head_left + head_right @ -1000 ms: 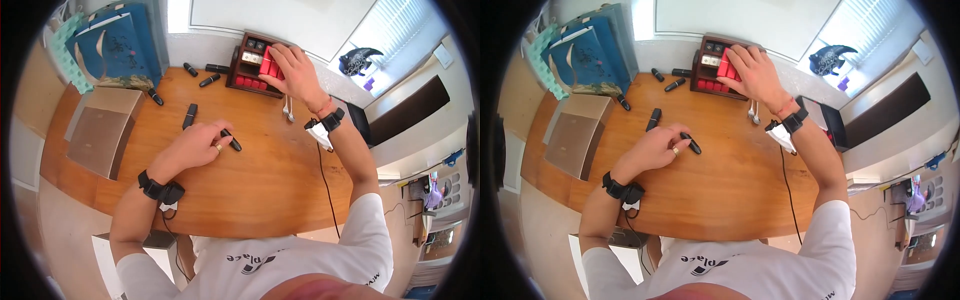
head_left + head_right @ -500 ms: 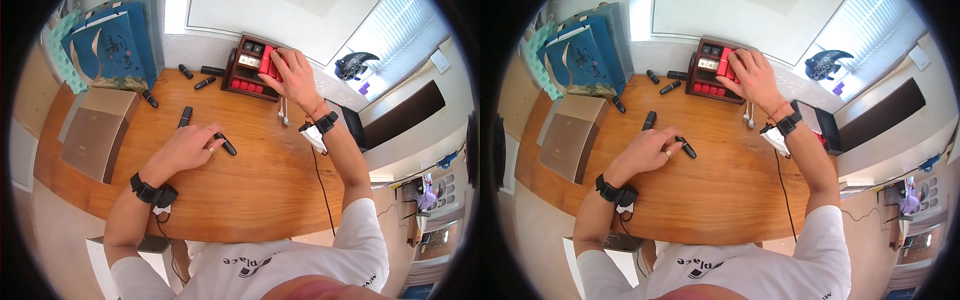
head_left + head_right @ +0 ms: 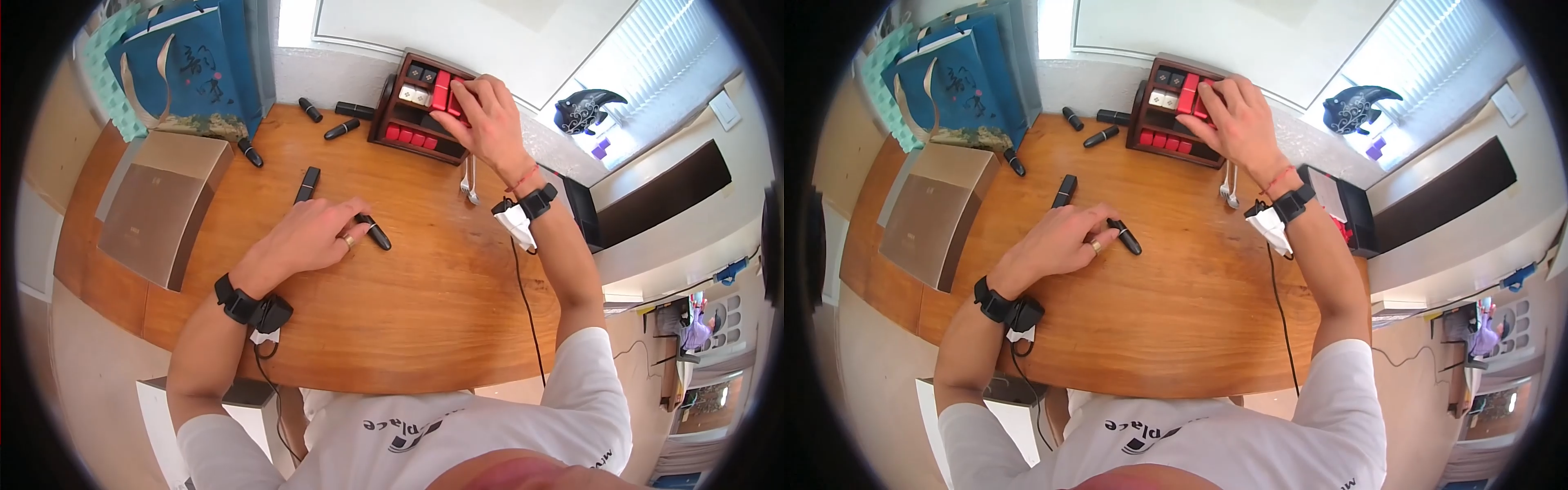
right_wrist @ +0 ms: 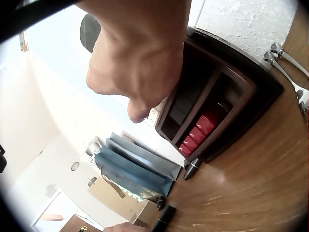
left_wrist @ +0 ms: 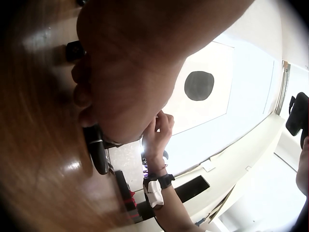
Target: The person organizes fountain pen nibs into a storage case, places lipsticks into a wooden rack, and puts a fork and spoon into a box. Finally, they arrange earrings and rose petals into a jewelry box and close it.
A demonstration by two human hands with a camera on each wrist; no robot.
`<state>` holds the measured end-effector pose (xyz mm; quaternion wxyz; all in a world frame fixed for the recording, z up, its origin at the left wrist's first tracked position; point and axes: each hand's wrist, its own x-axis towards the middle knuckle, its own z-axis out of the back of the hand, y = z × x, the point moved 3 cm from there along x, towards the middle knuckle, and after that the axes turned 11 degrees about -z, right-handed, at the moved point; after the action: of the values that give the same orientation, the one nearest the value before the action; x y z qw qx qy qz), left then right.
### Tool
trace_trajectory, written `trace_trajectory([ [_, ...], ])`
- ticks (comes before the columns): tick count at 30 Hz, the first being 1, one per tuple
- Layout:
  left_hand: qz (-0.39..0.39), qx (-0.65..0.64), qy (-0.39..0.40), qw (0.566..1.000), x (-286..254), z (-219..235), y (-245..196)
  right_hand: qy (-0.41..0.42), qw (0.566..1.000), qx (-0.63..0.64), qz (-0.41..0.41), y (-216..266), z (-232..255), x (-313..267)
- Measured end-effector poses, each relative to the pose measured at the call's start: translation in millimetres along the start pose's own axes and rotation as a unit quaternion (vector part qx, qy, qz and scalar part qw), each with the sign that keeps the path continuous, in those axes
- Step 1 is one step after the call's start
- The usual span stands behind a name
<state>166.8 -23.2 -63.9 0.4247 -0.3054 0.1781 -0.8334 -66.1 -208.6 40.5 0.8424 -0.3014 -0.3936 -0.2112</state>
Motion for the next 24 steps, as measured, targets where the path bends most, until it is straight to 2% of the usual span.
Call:
trace_trajectory([
  [9, 0.004, -0.001, 0.004, 1.000, 1, 0, 1, 0.003, 1.000, 0.012, 0.007, -5, 0, 1],
  [11, 0.003, -0.003, 0.005, 1.000, 1, -1, 2, -0.025, 0.999, -0.016, 0.037, -1, 6, 3],
  [15, 0.026, -0.009, 0.017, 0.999, 2, 2, 0, -0.033, 0.999, -0.013, 0.026, 0, 5, 8],
  [17, 0.021, -0.008, 0.012, 1.000, 1, 1, 0, -0.027, 0.999, 0.021, -0.001, -3, 0, 9],
  [24, 0.014, -0.001, 0.007, 1.000, 0, 0, 3, -0.022, 0.997, 0.075, 0.011, -16, -7, 21],
])
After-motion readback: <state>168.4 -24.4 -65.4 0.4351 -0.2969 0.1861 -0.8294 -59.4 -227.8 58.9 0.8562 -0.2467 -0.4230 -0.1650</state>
